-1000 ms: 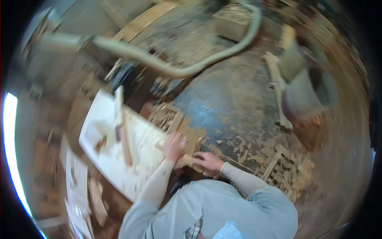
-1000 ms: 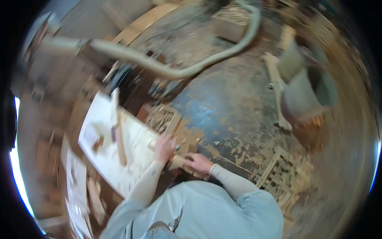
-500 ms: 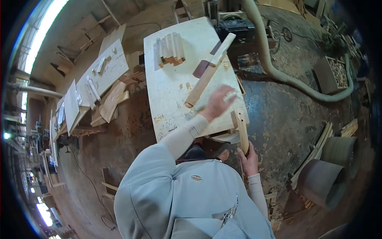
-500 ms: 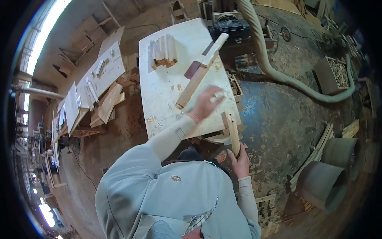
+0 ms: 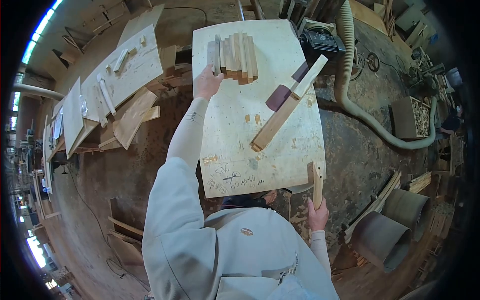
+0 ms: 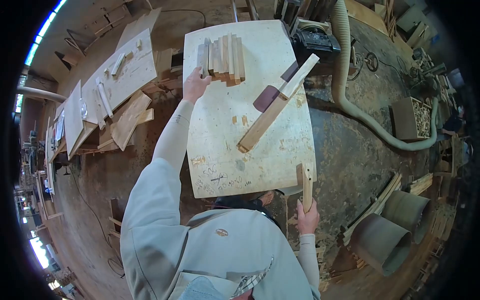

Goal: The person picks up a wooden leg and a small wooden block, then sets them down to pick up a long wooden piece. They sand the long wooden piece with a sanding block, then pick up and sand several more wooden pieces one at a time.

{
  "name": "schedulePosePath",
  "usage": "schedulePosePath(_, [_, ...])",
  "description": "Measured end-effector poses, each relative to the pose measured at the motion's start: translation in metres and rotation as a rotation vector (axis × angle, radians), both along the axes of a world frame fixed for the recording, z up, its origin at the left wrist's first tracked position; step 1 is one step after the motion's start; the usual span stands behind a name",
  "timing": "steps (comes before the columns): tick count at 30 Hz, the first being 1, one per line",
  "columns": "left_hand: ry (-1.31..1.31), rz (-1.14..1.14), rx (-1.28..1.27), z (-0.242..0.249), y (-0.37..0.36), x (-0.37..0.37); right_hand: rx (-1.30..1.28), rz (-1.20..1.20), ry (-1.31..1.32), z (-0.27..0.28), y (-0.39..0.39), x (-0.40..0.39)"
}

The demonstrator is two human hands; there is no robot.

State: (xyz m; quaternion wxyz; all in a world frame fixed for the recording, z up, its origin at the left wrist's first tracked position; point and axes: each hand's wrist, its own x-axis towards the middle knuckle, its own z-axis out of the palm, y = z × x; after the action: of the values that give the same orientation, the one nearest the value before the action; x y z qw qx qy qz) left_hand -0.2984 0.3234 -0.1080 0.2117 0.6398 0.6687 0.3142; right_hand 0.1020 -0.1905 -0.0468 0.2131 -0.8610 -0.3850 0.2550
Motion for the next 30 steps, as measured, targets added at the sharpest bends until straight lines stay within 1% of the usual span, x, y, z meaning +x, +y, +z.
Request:
schedulePosePath(1, [-0.071,-0.022,-0.031,-0.004,0.005,-0.004,-0.004,-0.002,-0.007,-0.002,0.001,-0.001])
schedulePosePath(2, [-0.077,-0.026,-0.036,-0.008,0.008,-0.012,-0.004,-0.002,-0.034,-0.006,-0.001,0.000])
schedulePosePath(3, [-0.509,-0.048,-0.122,-0.020,0.013,-0.024,-0.002,-0.002,-0.060,-0.007,0.000,0.000])
schedulePosePath(4, [-0.938,-0.067,-0.209,-0.018,0.014,-0.030,-0.004,-0.007,-0.064,-0.006,0.002,-0.002])
schedulePosePath(5, [-1.116,-0.055,-0.250,-0.017,0.007,-0.037,-0.004,-0.018,-0.051,-0.004,0.003,-0.003])
schedulePosePath(6, [-1.116,-0.064,-0.257,-0.003,-0.005,-0.042,-0.002,-0.034,-0.038,-0.003,0.005,-0.005])
schedulePosePath(7, [-1.132,-0.118,-0.217,0.011,-0.015,-0.045,-0.001,-0.055,-0.042,-0.005,0.005,-0.004])
schedulePosePath(8, [-1.151,-0.183,-0.186,0.022,-0.024,-0.044,0.019,-0.021,-0.081,-0.009,0.005,-0.002])
schedulePosePath(9, [-1.092,-0.199,-0.188,0.027,-0.030,-0.043,0.033,0.000,-0.125,-0.013,0.000,0.000])
schedulePosePath(10, [-1.037,-0.222,-0.190,0.030,-0.034,-0.038,0.026,-0.051,-0.142,-0.020,-0.004,0.002])
schedulePosePath(11, [-1.032,-0.280,-0.223,0.036,-0.038,-0.029,0.019,-0.040,-0.165,-0.028,-0.005,0.005])
schedulePosePath(12, [-1.027,-0.334,-0.254,0.038,-0.041,-0.018,0.011,-0.024,-0.187,-0.029,-0.008,0.008])
schedulePosePath(13, [-1.022,-0.410,-0.303,0.035,-0.041,-0.005,0.005,-0.059,-0.200,-0.024,-0.008,0.007])
schedulePosePath(16, [-1.051,-0.531,-0.404,0.036,-0.050,0.058,-0.039,-0.083,-0.179,-0.018,-0.003,0.000])
schedulePosePath(18, [-1.055,-0.587,-0.473,0.024,-0.048,0.099,-0.043,-0.078,-0.194,-0.017,-0.002,-0.001])
schedulePosePath(23, [-1.020,-0.609,-0.544,-0.006,-0.031,0.173,-0.038,-0.103,-0.226,-0.010,0.002,-0.010])
schedulePosePath(25, [-1.006,-0.600,-0.551,-0.006,-0.032,0.185,-0.047,-0.112,-0.244,-0.014,0.000,-0.010])
schedulePosePath(28, [-0.975,-0.580,-0.523,-0.006,-0.030,0.193,0.005,-0.095,-0.269,-0.021,-0.003,-0.007])
schedulePosePath(30, [-0.867,-0.613,-0.543,-0.005,-0.027,0.195,-0.001,-0.079,-0.286,-0.022,-0.004,-0.005])
